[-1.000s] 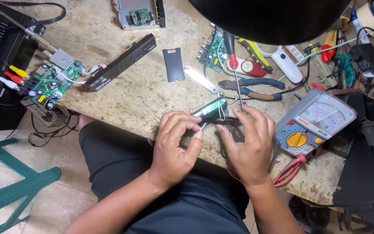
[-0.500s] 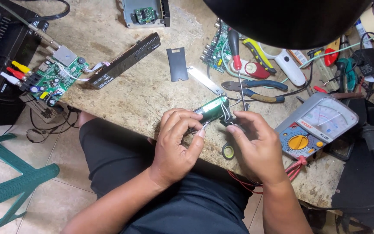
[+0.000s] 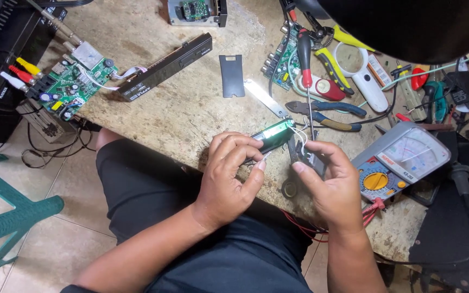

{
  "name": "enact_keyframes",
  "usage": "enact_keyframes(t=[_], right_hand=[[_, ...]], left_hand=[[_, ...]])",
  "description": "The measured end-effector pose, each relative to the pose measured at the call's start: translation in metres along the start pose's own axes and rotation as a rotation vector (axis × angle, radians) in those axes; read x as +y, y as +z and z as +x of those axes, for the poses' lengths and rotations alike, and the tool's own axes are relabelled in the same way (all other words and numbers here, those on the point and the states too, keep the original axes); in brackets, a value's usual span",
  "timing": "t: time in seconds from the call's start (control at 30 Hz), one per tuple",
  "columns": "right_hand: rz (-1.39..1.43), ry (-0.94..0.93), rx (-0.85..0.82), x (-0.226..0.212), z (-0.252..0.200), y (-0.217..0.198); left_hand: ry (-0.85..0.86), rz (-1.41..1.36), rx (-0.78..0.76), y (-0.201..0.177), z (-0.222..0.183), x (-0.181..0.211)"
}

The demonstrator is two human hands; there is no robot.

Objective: Repairing electronic devices by disassembling a remote control and soldering wires to a circuit board.

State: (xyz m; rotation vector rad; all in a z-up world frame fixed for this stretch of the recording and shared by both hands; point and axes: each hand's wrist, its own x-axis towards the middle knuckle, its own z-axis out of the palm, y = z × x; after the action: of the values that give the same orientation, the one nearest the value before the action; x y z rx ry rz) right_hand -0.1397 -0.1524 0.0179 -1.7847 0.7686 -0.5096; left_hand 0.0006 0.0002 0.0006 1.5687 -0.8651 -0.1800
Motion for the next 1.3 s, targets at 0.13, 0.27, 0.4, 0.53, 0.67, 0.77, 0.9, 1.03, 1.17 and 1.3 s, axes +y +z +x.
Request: enact_keyframes(t=[0.13, 0.27, 0.4, 0.53, 0.67, 0.77, 0.9, 1.03, 1.17, 1.3], right_hand=[[0.149, 0.075, -0.043, 0.009, -0.003, -0.002], [0.404, 0.148, -0.007, 0.029, 0.002, -0.004], [0.579, 0.247, 0.013, 0.034, 0.014, -0.008], [0.544, 0.255, 0.017, 0.032, 0.016, -0.011], [-0.119, -0.019, -0.026, 0.006, 0.013, -0.008], [-0.394, -0.196, -0.035, 0.0, 0.013, -0.004], [-0.486, -0.298, -0.081, -0.005, 0.011, 0.0], [-0.516, -0.322, -0.097, -0.004, 0.012, -0.002], [-0.504, -0.379, -0.055, -0.017, 0.01, -0.002], [-0.538, -0.502, -0.038, -0.032, 0.011, 0.0]], left_hand=[[-0.008, -0.01, 0.019, 0.002, -0.001, -0.004], [-0.006, -0.012, 0.037, 0.004, -0.002, -0.006], [-0.022, -0.035, 0.053, 0.005, -0.002, -0.006], [-0.031, -0.048, 0.056, 0.004, -0.003, -0.006], [-0.035, -0.061, 0.039, 0.002, -0.004, -0.005], [-0.017, -0.064, 0.023, 0.002, -0.005, -0.005], [0.014, -0.048, -0.005, 0.002, -0.008, -0.003], [0.027, -0.045, -0.019, 0.002, -0.009, -0.003], [0.068, -0.041, -0.039, 0.002, -0.003, -0.004], [0.127, -0.031, -0.086, -0.001, 0.009, -0.012]])
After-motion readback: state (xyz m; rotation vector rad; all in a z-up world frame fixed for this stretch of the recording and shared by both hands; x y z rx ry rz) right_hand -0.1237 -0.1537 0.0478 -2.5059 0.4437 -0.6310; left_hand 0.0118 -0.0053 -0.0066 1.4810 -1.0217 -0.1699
